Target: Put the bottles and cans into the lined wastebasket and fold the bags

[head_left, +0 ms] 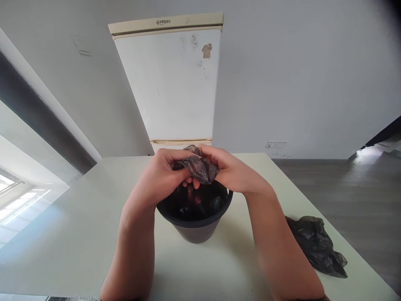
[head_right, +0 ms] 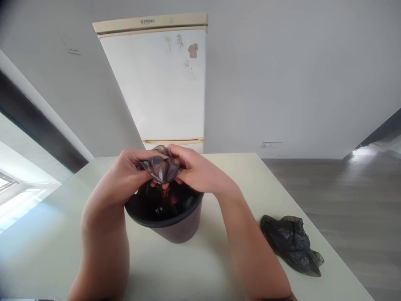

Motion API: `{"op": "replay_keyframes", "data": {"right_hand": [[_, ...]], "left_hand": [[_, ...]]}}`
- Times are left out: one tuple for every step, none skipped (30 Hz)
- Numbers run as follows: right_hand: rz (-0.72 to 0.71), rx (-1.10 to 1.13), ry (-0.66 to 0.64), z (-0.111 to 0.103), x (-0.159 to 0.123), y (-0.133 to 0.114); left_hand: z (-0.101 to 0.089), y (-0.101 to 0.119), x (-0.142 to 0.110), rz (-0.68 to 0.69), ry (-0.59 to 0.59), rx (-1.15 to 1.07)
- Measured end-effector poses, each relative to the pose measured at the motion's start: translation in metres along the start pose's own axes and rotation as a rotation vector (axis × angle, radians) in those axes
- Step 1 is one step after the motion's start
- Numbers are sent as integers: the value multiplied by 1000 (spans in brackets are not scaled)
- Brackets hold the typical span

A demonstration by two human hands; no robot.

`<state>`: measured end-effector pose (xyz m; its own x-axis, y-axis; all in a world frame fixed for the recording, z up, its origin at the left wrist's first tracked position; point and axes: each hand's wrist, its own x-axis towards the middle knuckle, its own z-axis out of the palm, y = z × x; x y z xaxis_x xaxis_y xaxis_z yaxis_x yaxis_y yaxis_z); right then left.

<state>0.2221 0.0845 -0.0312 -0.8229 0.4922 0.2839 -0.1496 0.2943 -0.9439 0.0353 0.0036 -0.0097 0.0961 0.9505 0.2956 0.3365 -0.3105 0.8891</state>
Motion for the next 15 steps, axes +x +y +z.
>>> {"op": "replay_keyframes", "data": {"right_hand": [[-5,-15,2,2,-1,-2],[1,-24,5,3,-3,-4],[18,-28,7,5,-4,-5],[37,-28,18,6,-5,-6],[48,-27,40,7,-6,-7],[45,-28,73,7,-6,-7],[31,-35,111,8,-6,-7],[11,-48,142,8,-5,-7],[-9,-64,162,9,-4,-7],[-26,-80,179,9,-3,-7],[-38,-92,200,9,-1,-6],[-46,-98,233,10,0,-6],[-50,-93,278,10,2,-5],[-48,-77,327,10,3,-3],[-39,-54,367,9,5,-2]], "left_hand": [[1,0,0,-2,21,10],[1,0,0,-7,45,20],[1,-1,0,-16,72,33],[1,-1,0,-24,100,53],[0,-2,1,-26,134,81],[0,-3,1,-21,169,114],[-1,-4,1,-13,201,146],[-1,-5,1,-5,221,171],[-2,-5,1,2,229,183],[-2,-4,1,4,229,182],[-1,-3,0,2,232,170],[-1,-2,-1,-2,240,154],[-1,-1,-1,-7,255,142],[0,1,-2,-12,275,134],[0,2,-3,-16,291,130]]}}
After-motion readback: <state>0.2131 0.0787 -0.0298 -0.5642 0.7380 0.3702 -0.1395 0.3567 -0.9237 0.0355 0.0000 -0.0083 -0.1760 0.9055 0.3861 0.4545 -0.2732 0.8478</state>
